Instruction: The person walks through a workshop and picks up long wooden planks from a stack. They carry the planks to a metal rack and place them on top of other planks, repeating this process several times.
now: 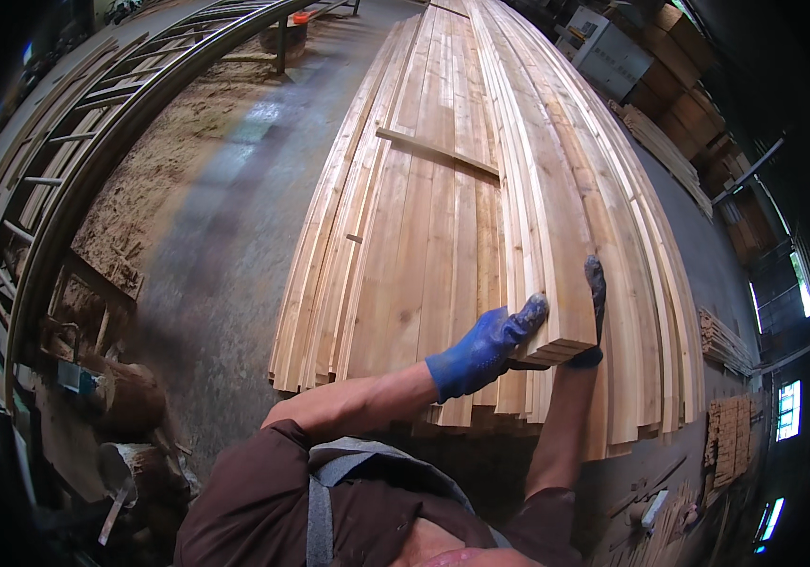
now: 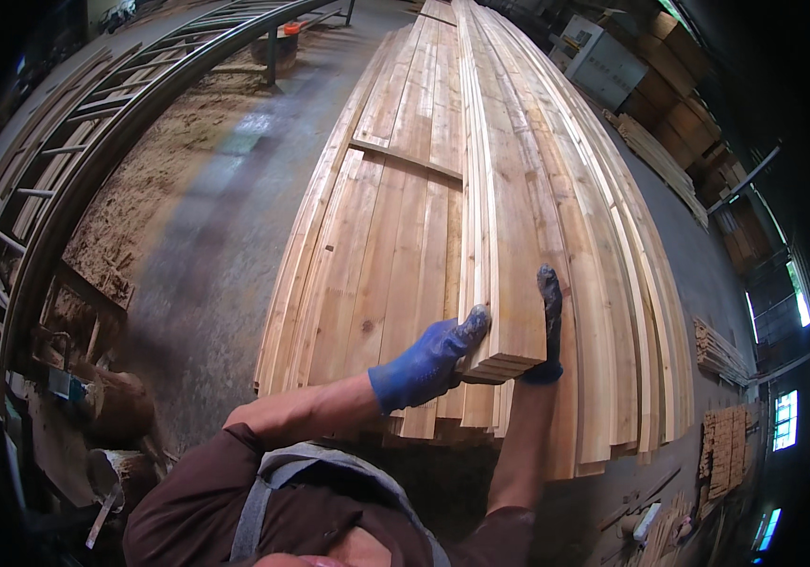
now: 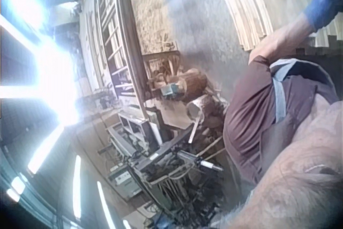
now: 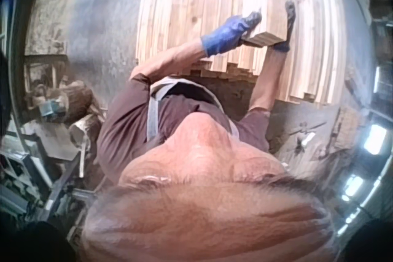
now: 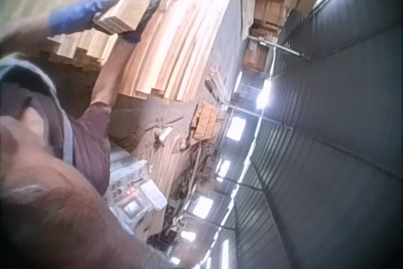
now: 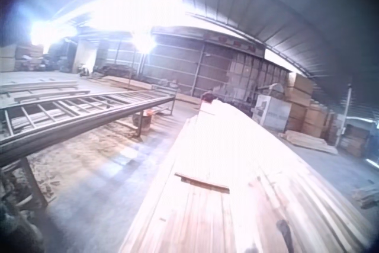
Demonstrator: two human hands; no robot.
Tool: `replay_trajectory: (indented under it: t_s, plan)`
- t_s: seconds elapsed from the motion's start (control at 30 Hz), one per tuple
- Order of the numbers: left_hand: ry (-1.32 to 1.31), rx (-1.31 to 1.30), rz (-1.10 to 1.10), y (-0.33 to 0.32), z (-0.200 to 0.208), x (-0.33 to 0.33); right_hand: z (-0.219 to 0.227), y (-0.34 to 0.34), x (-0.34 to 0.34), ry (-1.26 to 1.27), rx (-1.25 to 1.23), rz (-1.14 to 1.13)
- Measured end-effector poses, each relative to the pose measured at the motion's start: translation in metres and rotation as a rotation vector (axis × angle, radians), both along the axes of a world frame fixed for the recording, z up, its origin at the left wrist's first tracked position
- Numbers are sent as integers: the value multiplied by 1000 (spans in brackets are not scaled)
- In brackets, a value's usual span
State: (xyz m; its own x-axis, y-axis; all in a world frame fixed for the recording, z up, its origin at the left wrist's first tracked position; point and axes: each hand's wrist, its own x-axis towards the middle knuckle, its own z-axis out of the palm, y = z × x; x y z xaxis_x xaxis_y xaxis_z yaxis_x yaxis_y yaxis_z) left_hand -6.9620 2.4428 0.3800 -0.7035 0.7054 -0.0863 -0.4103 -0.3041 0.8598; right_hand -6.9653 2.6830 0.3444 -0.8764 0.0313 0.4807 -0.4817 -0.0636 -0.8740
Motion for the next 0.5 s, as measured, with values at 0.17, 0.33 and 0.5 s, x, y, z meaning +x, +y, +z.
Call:
replay_trajectory:
  t_s: [0.17, 0.33, 0.5]
  plan:
    - [-23, 16, -25, 3, 2, -3, 14, -7, -5, -74, -126, 24]
    - [-134, 131, -58, -2, 19, 3, 31, -20, -6, -27, -138, 209]
    - [-212, 290, -70, 13, -6, 2, 31, -25, -3, 20, 10, 30]
